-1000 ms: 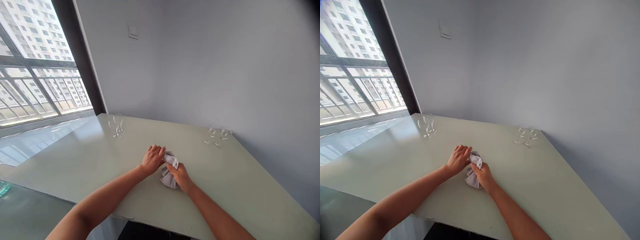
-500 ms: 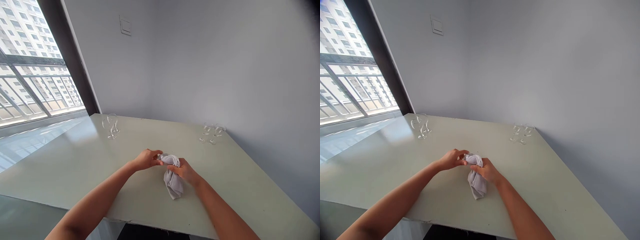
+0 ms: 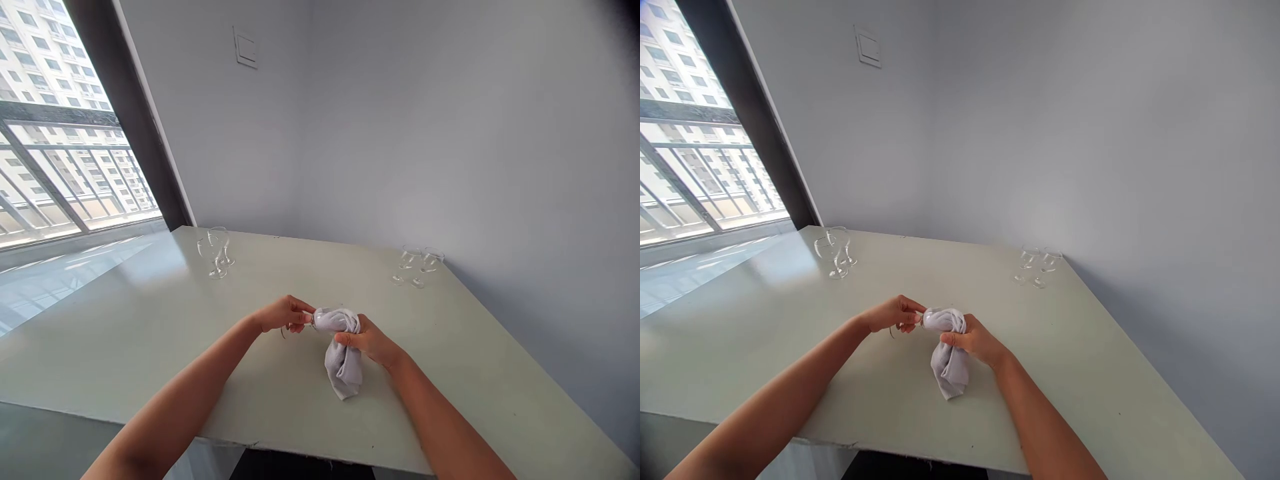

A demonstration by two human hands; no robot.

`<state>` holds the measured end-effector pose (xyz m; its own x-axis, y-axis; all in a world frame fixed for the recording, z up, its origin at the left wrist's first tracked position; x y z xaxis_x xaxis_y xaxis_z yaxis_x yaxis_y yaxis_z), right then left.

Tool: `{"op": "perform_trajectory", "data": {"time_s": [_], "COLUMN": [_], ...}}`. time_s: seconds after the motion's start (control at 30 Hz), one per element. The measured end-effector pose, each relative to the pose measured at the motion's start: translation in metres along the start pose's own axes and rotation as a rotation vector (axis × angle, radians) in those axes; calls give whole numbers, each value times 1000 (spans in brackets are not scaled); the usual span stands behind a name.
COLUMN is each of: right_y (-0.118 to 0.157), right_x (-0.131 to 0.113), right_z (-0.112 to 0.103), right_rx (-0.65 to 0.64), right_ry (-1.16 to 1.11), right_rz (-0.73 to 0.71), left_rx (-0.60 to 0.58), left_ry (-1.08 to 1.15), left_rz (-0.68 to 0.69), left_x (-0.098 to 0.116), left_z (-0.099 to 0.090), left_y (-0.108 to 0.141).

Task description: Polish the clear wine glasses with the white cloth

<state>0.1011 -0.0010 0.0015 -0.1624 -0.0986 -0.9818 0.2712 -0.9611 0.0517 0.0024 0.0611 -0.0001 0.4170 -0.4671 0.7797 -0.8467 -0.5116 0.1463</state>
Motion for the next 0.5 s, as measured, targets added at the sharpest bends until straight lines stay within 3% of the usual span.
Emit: {"op": "perform_trajectory", "data": {"time_s": [0.03,0.07,0.2,0.27,0.37,0.5], "right_y": [-1,-4,-11,-12,-10,-4], "right_x": [3,7,29,33,24,4], "right_z": [-1,-5,-23,-21,-11,3], "right_rx": [10,52,298,318,221,58], "right_ry": [-18,-70,-431,-512,-332,257], "right_rz": [18,30,58,50,-1,-89], "left_rx": [-36,5,410,469,451,288], "left_ry": [16,-26,-577,-797,-798,-416], "left_rz": [-13,-16,164,258,229,80], "left_x": [-1,0,35,49,43,20], "left_z": [4,1,-20,-14,-17,-27], "left_y": [0,0,8,11,11,10]}}
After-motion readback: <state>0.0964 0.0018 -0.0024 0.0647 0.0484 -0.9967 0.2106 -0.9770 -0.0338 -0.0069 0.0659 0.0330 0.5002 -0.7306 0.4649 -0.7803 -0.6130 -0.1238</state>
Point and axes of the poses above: each hand's wrist, its own y-axis away from the middle knuckle, its own z-axis out of the palm, x = y × z, the point moved 10 cm from there along -y, towards the middle knuckle, and after that the axes turned 4 degrees about -y, right-handed, at the moved point
